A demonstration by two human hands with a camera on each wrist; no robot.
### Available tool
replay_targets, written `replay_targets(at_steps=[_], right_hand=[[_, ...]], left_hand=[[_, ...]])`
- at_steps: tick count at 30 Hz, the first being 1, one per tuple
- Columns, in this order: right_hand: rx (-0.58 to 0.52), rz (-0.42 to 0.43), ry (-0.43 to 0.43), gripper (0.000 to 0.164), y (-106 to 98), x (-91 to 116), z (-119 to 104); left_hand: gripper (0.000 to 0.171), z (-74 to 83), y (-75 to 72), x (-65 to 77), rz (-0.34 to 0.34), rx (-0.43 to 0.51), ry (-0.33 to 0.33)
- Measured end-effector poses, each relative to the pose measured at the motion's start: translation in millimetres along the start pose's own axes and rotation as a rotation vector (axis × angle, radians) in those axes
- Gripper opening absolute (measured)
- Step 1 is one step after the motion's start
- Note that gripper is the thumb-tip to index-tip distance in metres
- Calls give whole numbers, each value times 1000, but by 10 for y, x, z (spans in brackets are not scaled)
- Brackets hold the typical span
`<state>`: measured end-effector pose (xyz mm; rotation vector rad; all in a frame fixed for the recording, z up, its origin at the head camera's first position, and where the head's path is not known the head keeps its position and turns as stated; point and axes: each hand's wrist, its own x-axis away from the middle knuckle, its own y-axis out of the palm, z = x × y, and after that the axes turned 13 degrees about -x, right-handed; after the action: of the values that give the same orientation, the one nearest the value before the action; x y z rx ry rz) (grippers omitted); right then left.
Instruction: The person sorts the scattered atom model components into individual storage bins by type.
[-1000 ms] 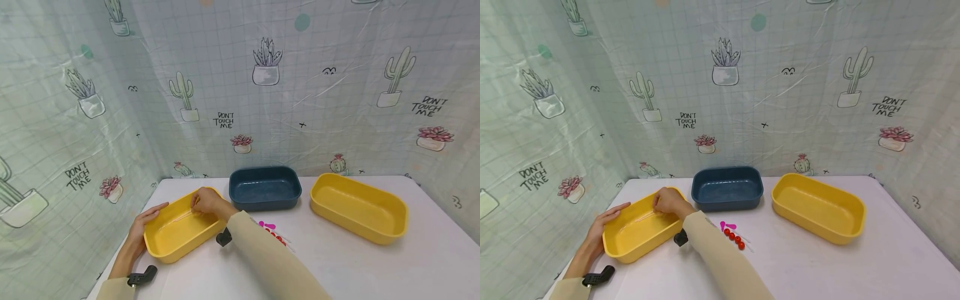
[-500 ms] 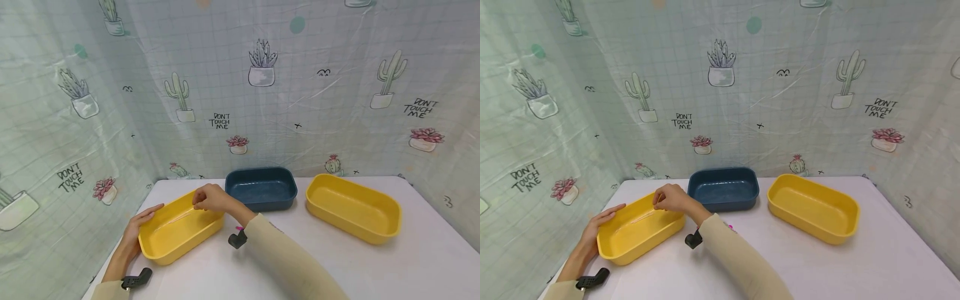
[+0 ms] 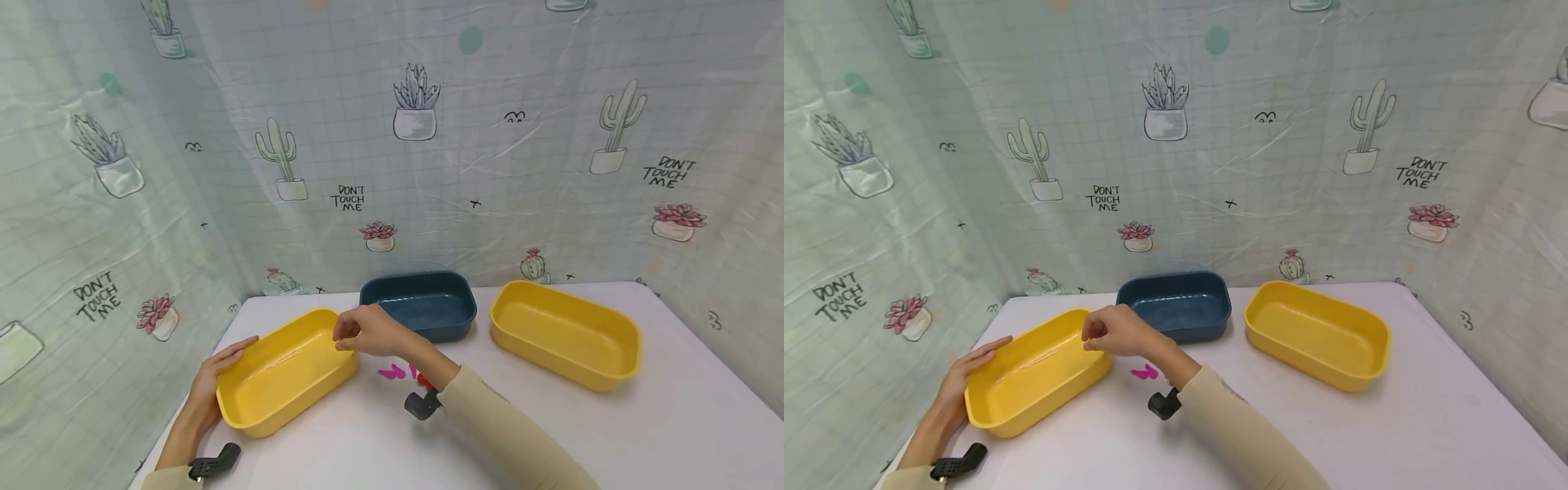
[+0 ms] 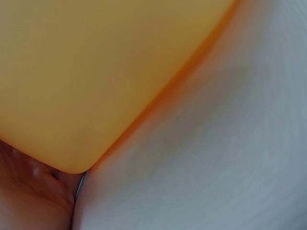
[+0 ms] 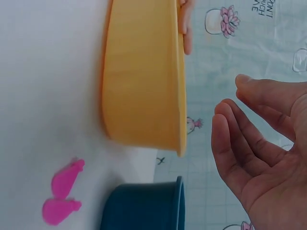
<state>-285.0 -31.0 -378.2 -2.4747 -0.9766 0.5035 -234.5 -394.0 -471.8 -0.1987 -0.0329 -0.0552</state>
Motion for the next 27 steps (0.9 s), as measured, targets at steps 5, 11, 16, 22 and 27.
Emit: replay_targets(at_steps=[5,11,16,22,27], right_hand=[[34,34,13,9,-70,218,48],[36,60,34,12,-221,520,166],[15,94,59,13,-416,763,327],[16,118,98,9,-619,1034,546],[47,105,116,11,-695,1242,713]], left_hand=[[48,4,2,6,-2,0,8],[48,24,7,2,-4,31,-3],[48,18,1,1,-10,43,2],[49,4,-6,-12,4,-1,-23],[48,-5,-9,-12,-1,6,-18]])
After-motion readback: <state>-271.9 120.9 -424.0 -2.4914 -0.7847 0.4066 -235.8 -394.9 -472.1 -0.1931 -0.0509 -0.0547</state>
